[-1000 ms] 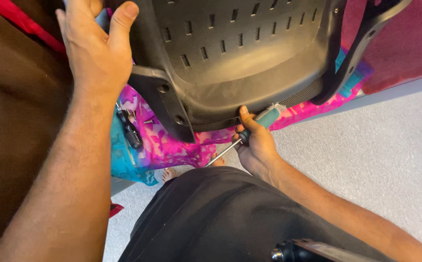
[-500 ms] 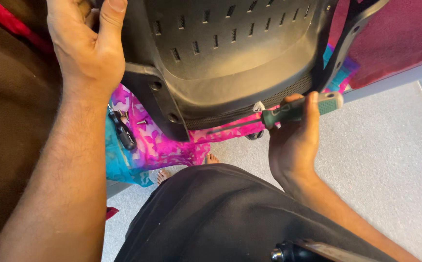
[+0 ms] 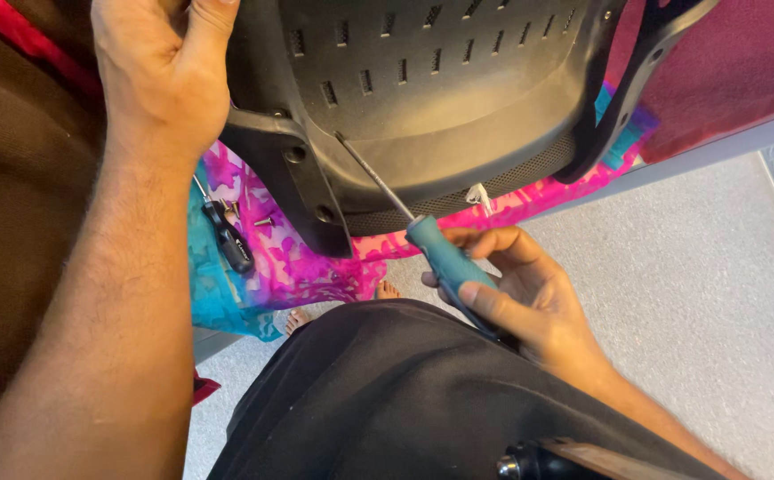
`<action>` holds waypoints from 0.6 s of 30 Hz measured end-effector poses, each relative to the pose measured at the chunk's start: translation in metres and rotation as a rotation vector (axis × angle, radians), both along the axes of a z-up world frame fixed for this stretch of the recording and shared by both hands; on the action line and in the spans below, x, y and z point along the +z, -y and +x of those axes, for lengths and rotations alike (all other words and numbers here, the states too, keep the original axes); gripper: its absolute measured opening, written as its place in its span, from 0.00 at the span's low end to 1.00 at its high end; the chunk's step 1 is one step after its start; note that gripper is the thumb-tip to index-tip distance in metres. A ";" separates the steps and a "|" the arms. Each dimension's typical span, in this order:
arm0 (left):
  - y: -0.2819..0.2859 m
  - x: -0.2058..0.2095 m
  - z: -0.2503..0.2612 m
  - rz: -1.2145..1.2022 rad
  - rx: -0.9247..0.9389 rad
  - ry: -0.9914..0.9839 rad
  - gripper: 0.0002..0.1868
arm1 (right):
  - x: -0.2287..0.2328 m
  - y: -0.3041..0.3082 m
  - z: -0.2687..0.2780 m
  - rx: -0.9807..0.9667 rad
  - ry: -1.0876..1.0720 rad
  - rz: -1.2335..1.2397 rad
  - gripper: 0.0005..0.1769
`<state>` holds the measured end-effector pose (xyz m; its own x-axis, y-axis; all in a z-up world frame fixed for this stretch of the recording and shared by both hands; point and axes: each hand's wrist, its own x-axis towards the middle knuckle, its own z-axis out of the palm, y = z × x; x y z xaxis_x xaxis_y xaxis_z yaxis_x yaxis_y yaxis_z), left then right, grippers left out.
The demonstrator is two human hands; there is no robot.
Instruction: The person uses a screwdriver to tighten screws into the underside of a black plastic chair, securing the armrests and frame. The chair is held upside down while the person works on multiple screw holes.
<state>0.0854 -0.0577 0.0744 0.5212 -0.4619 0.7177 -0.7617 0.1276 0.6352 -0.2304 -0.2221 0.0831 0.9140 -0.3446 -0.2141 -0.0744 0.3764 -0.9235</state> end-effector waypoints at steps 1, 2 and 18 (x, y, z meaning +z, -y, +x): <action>0.000 -0.002 0.000 -0.012 -0.021 0.032 0.09 | 0.000 0.001 0.000 0.036 -0.038 0.013 0.22; 0.001 -0.004 0.001 -0.024 -0.042 0.065 0.09 | 0.000 0.001 0.000 0.072 -0.075 0.027 0.26; 0.014 -0.012 -0.011 -0.021 0.183 0.127 0.11 | -0.008 -0.016 0.010 0.120 -0.219 -0.133 0.36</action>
<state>0.0743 -0.0718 0.0626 0.4999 -0.3517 0.7915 -0.8471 -0.0082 0.5314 -0.2208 -0.2060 0.0751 0.8867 -0.2754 -0.3714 -0.3146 0.2294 -0.9211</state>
